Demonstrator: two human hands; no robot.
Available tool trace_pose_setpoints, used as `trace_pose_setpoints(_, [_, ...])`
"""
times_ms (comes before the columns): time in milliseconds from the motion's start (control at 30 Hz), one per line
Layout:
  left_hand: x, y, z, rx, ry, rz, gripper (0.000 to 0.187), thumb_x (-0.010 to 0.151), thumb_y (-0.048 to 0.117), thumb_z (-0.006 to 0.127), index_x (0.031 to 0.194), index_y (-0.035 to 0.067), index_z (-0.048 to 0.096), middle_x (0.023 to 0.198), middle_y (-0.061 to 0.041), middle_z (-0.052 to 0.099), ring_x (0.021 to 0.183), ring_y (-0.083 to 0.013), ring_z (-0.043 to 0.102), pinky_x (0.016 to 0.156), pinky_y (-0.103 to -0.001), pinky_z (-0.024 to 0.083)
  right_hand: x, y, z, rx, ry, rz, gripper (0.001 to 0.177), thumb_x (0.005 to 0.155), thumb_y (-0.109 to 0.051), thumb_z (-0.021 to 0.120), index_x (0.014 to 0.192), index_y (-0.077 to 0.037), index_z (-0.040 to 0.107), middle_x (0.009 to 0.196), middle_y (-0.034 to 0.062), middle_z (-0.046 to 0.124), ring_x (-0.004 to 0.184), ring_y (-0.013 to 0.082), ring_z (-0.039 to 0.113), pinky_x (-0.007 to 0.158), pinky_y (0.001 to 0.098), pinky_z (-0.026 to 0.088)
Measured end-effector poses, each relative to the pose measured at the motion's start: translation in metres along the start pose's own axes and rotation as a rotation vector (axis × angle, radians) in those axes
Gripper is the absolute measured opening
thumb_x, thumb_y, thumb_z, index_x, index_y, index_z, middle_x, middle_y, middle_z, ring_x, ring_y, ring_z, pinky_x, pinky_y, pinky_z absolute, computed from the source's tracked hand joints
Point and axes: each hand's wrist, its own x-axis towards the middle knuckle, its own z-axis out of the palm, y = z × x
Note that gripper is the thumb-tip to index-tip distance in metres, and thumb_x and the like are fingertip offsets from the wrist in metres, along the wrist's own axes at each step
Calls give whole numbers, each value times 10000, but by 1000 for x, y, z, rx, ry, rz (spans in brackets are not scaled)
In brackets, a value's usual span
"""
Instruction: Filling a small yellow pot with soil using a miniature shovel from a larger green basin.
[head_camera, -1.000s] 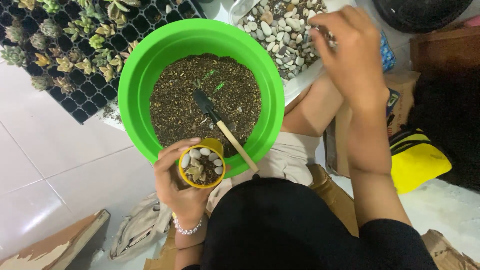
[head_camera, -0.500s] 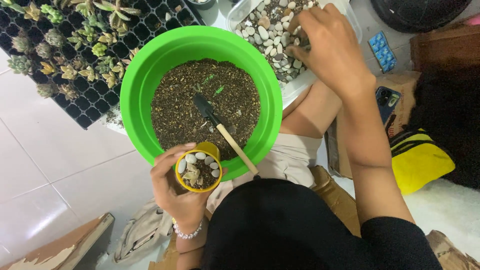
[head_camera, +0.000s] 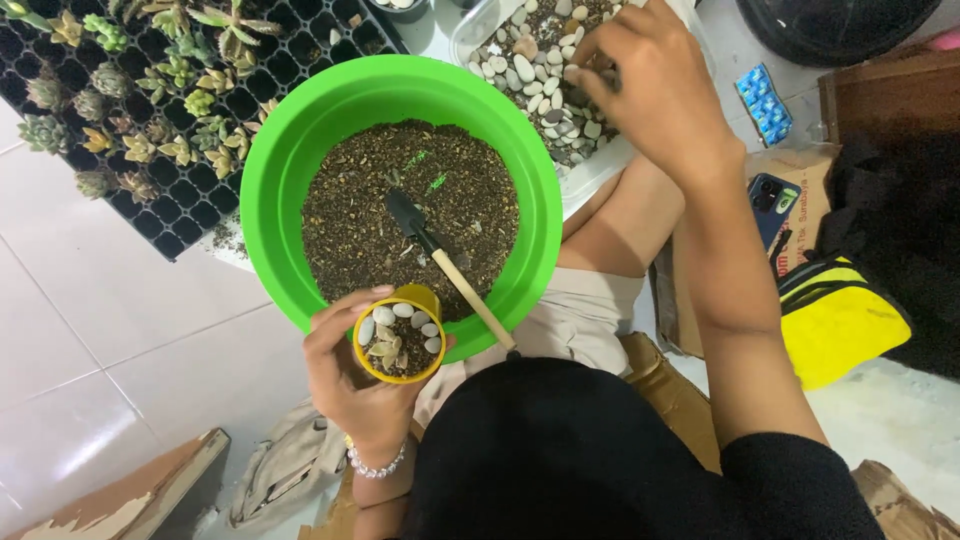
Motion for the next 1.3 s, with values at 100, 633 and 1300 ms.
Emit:
trace_pose_setpoints(100, [0,0,0,34,3,-6,743,636,70,951,1215,81,486,1215,-135,631,1146,-252,677,1074,-385,618,-2,-1,-9,247,83,43,90,998,-10,822,1031,46,759,912,140,614,852,293,540,819,415,433])
trace_pose_setpoints(633, [0,0,2,54,3,-2,741,631,98,958,1203,81,488,1196,-130,636,1129,-251,681,1059,-389,603,7,-9,0,231,149,133,156,937,19,810,1063,37,720,988,175,654,810,308,577,725,417,472])
trace_pose_setpoints(1300, [2,-2,-1,66,-13,50,722,645,73,953,1200,79,491,1187,-145,654,1108,-271,693,1026,-392,612,23,-20,18,-327,72,-81,182,914,-245,804,1091,-223,841,1018,-8,613,1007,214,537,850,364,416])
